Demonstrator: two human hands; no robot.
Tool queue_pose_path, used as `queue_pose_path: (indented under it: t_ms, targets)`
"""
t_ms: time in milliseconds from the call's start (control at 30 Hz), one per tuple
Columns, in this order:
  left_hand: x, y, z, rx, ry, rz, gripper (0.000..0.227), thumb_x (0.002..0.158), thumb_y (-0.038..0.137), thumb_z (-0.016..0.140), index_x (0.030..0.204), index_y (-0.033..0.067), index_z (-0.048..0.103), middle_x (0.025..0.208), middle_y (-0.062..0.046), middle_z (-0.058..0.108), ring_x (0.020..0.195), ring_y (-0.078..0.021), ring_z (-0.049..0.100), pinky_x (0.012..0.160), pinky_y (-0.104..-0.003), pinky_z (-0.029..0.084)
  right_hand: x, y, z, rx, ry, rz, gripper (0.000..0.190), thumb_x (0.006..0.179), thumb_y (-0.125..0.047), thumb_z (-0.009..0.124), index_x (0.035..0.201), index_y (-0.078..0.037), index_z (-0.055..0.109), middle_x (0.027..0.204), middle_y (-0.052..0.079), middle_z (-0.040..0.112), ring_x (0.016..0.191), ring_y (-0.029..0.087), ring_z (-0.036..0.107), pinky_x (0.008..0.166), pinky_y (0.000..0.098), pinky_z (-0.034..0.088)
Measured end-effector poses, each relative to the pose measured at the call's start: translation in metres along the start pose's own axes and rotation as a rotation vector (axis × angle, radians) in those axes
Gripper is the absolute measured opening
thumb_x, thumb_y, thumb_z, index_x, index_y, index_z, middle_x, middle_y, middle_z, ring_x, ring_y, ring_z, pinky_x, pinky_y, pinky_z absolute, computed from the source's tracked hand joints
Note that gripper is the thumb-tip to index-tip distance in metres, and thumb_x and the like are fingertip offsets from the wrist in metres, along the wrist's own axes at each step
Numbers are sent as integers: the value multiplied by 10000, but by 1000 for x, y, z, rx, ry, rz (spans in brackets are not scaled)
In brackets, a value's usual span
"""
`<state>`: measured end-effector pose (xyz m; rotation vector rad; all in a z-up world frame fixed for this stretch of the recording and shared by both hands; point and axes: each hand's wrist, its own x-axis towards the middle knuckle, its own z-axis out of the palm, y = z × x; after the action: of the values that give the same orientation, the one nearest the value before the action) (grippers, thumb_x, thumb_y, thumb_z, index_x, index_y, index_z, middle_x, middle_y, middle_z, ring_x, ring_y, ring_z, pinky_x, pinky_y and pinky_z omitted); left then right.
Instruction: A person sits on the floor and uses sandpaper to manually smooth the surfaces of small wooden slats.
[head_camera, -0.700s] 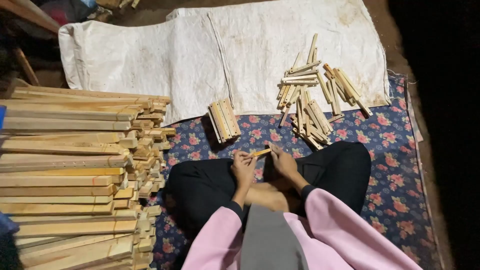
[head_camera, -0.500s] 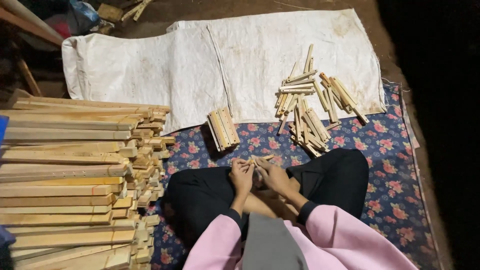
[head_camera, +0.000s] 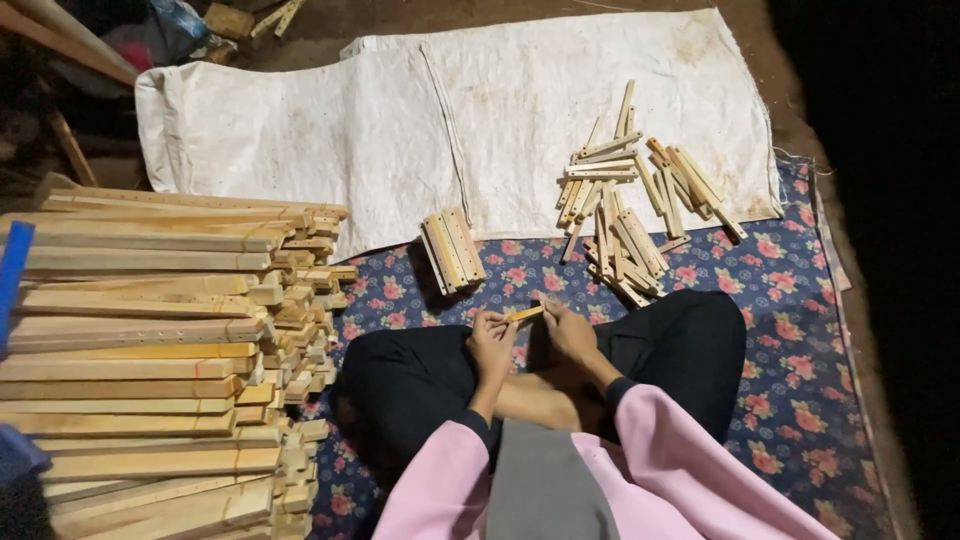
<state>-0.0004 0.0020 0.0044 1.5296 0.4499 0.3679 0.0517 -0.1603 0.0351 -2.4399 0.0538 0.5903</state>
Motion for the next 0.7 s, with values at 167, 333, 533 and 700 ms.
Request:
queue_pose_path:
  t_ms: [167,333,533,700]
  targets:
    - [-3,-1,0,14,36,-16,314,741,-43,822,981,33,634,878,-236,739,815,-340,766,721,-371,636,-46,-43,-3,-21,-48,-112,421,1012,-444,511,1420,-371,583,1492,-81,549,1303,315,581,1081,502,488]
    - [0,-2,-3,14,10,-6,309,743,-32,825,1006,41,680,886,-212,750,818,-306,769,704,-351,630,-32,-32,-20,-30,11,-38,459,1048,-381,435,1462,-222,557,1538,-2,520,1341,356,547,1110,516,459]
    - [1,-5,0,2,10,-61,262,731,32,839,955,126,740,744,-111,752,686,-197,753,625,-277,623,-19,-8,-18,29,24,-99,456,1053,-342,441,1471,-198,550,1499,64,561,1330,394,546,1115,529,446]
    - [-2,-9,5,-113,11,-36,412,751,-83,789,1120,-9,622,974,-265,734,908,-330,747,839,-377,617,-21,-8,-20,147,44,-122,470,1051,-394,433,1489,-251,527,1502,43,545,1320,413,528,1122,557,421]
